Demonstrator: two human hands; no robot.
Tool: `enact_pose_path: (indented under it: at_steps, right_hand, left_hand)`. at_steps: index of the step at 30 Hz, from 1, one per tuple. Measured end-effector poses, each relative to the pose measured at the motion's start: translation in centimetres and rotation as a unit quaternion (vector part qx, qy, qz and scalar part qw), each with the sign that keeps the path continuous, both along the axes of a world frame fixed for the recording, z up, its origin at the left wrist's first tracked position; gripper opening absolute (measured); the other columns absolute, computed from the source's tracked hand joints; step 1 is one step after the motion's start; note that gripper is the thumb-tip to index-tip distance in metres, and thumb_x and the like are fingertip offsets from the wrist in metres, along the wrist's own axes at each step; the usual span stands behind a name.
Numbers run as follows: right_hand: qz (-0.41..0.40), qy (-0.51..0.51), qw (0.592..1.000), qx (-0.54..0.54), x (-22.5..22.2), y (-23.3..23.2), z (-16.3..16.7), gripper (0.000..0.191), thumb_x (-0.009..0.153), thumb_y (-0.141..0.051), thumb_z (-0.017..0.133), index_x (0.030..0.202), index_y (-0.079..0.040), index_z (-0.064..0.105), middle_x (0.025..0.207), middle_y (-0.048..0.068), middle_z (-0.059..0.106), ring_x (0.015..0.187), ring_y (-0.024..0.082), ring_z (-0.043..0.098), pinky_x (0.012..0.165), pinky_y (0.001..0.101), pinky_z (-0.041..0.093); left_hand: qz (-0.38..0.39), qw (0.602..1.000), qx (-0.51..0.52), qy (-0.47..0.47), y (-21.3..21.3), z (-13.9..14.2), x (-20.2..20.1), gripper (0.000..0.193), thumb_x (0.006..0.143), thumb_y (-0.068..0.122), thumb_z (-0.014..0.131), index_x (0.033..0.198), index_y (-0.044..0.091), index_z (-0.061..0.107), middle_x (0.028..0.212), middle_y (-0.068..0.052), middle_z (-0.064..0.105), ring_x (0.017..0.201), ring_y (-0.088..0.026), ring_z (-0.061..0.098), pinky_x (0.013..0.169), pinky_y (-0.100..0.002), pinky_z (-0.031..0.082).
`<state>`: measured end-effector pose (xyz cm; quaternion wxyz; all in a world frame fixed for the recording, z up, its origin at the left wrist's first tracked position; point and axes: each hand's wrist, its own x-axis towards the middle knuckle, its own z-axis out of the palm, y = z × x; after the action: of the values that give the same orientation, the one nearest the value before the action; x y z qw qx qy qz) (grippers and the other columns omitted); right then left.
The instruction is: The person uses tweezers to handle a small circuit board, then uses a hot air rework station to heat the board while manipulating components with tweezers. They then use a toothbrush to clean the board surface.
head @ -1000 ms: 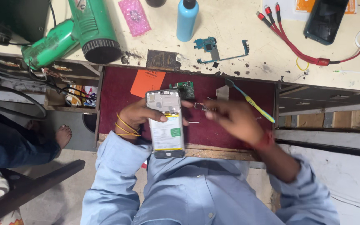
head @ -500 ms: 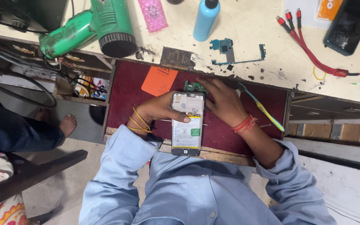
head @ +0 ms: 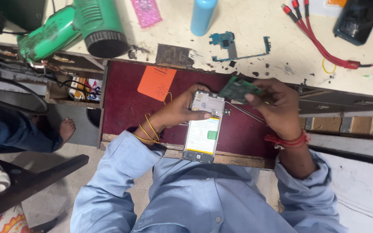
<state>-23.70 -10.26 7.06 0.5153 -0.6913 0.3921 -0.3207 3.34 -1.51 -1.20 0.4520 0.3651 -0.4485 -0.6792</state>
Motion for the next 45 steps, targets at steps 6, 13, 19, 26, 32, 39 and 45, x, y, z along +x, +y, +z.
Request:
enact_pose_path:
  at_steps: [6,13,19,26,32,39,45]
  right_hand:
    - [0.077,0.021,0.997,0.02,3.8,-0.2,-1.3,0.034,0.091,-0.007,0.08,0.122,-0.002,0.069,0.085,-0.001,0.069,0.07,0.001,0.059,0.059,0.0186,0.046]
    - [0.111,0.062,0.991,0.038,4.5,0.1,-2.0,0.029,0.089,-0.008,0.08,0.115,-0.002,0.072,0.08,-0.002,0.07,0.069,0.0,0.061,0.059,0.0186,0.048]
    - [0.109,0.06,0.992,0.037,3.8,0.0,-2.5,0.023,0.091,-0.008,0.08,0.111,-0.001,0.073,0.076,-0.002,0.07,0.067,-0.001,0.059,0.058,0.0179,0.045]
    - [0.119,0.057,0.991,0.023,3.3,-0.4,-2.8,0.024,0.09,-0.008,0.081,0.112,-0.001,0.074,0.078,0.0,0.069,0.068,0.0,0.059,0.058,0.0179,0.046]
    - [0.124,0.046,0.99,0.046,3.3,-0.3,-3.1,0.022,0.09,-0.008,0.081,0.111,-0.001,0.074,0.08,0.0,0.071,0.071,-0.001,0.06,0.059,0.0178,0.046]
    - [0.108,0.077,0.987,-0.088,3.3,-0.1,-2.5,0.028,0.084,-0.009,0.087,0.111,-0.007,0.079,0.086,0.002,0.065,0.067,0.004,0.053,0.057,0.0188,0.041]
    - [0.097,0.053,0.991,-0.068,3.6,0.1,-3.1,0.029,0.086,-0.007,0.085,0.114,-0.006,0.078,0.1,0.003,0.067,0.072,0.002,0.059,0.06,0.0178,0.047]
  left_hand:
    - [-0.006,1.0,-0.011,0.01,-0.5,-0.2,-1.0,0.08,0.085,0.01,0.084,0.147,0.002,0.034,0.13,-0.011,0.064,0.123,-0.016,0.063,0.103,-0.031,0.054]
    - [-0.028,0.999,-0.025,-0.012,-0.1,0.1,-0.3,0.081,0.089,0.008,0.082,0.152,0.001,0.032,0.13,-0.01,0.061,0.123,-0.016,0.061,0.103,-0.031,0.053]
    - [-0.04,0.999,-0.014,-0.006,-0.2,0.7,-0.1,0.079,0.089,0.008,0.08,0.152,0.003,0.032,0.131,-0.01,0.062,0.124,-0.016,0.062,0.103,-0.031,0.055]
    - [-0.048,0.999,-0.008,-0.004,-0.2,0.8,-0.2,0.078,0.089,0.005,0.079,0.151,0.005,0.032,0.13,-0.009,0.062,0.122,-0.016,0.063,0.1,-0.032,0.057]
    - [-0.045,0.998,-0.031,-0.005,-0.1,0.7,-0.1,0.075,0.09,0.004,0.079,0.15,0.004,0.034,0.132,-0.009,0.061,0.124,-0.016,0.062,0.105,-0.033,0.055]
    - [-0.039,0.998,-0.042,-0.007,0.1,0.9,0.0,0.067,0.095,0.005,0.075,0.149,0.004,0.036,0.13,-0.008,0.061,0.123,-0.014,0.061,0.104,-0.031,0.053]
    - [-0.033,0.999,-0.035,0.003,0.1,1.1,0.0,0.058,0.099,0.007,0.07,0.147,0.004,0.039,0.13,-0.007,0.06,0.125,-0.014,0.059,0.106,-0.031,0.052]
